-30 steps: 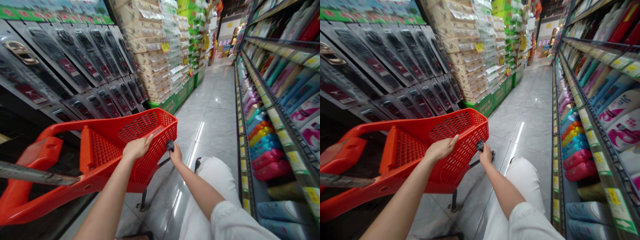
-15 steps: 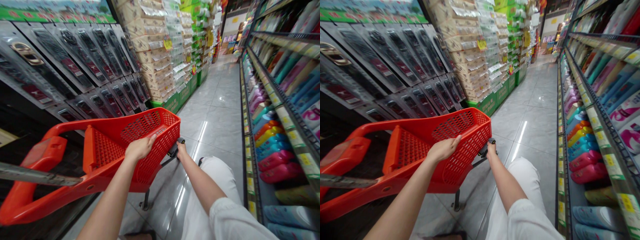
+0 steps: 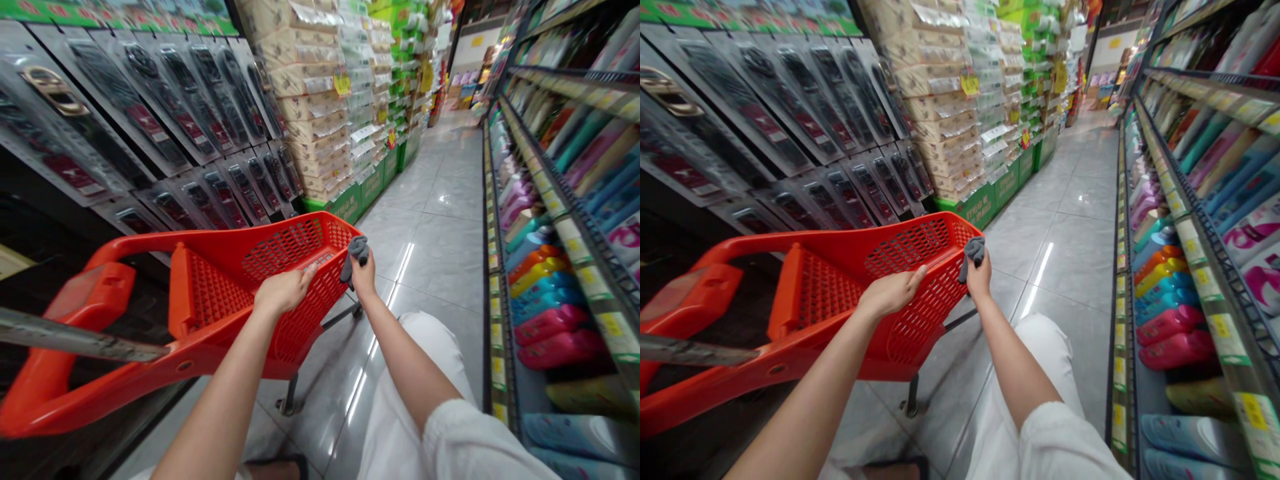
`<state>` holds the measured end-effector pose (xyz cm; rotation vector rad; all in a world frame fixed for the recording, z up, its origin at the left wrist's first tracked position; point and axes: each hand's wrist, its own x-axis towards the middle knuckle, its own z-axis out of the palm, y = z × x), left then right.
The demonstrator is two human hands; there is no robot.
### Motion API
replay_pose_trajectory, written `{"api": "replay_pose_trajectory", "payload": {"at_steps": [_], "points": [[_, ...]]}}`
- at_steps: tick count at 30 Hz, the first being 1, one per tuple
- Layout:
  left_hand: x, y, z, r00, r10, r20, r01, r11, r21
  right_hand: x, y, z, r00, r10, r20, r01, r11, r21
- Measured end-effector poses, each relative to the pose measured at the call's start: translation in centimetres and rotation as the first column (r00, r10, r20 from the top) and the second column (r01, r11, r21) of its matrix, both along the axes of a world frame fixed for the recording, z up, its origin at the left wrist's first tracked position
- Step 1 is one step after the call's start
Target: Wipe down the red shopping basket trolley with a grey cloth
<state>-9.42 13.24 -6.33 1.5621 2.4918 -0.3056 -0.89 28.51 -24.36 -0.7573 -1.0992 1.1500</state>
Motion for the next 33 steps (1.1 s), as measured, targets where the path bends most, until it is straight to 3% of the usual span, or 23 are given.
{"api": "replay_pose_trajectory", "payload": {"at_steps": [3,6,8,11,14,17,19,22,25,33], "points": [[-0.1,0.1,0.0,1.000,0.006,-0.002,-0.006,1.000,-0.007,0.2,-2.2,-1.0,0.947,-0.100,0.306,0.020,0.967,0.254],[-0.2,0.2,-0.1,1.000,0.008,-0.003,-0.008,1.000,-0.005,0.3,-4.6,-3.3,0.875,-0.130,0.466,-0.051,0.934,0.355],[-0.3,0.3,-0.2,1.000,0.008,-0.002,-0.008,1.000,-0.006,0.4,-5.8,-5.0,0.829,-0.076,0.555,-0.147,0.926,0.347],[-0.4,0.6,-0.2,1.000,-0.008,0.008,0.008,1.000,-0.002,0.4,-6.7,-7.0,0.785,0.069,0.616,-0.237,0.951,0.196],[-0.5,0.2,0.7,0.998,-0.067,-0.004,0.067,0.998,0.006,-0.2,-6.3,-8.2,0.884,0.197,0.425,-0.149,0.978,-0.145],[-0.9,-1.3,2.6,0.990,-0.062,-0.128,0.053,0.996,-0.069,-1.0,-5.3,-9.0,0.975,0.144,0.167,-0.041,0.863,-0.504],[-1.4,-2.7,3.9,0.988,-0.025,-0.155,0.005,0.992,-0.126,-1.7,-4.8,-9.3,0.990,0.103,0.095,-0.025,0.797,-0.604],[-2.0,-4.5,4.7,0.999,-0.018,-0.033,0.013,0.991,-0.132,-2.8,-4.1,-9.3,0.997,0.078,-0.021,-0.073,0.749,-0.658],[-2.2,-5.3,4.3,1.000,-0.026,0.005,0.026,0.996,-0.083,-3.7,-3.0,-8.4,0.984,0.058,-0.167,-0.156,0.736,-0.659],[-2.5,-4.4,3.8,1.000,-0.004,0.003,0.004,0.999,-0.045,-2.9,2.3,-2.1,0.919,0.017,-0.394,-0.241,0.815,-0.527]]}}
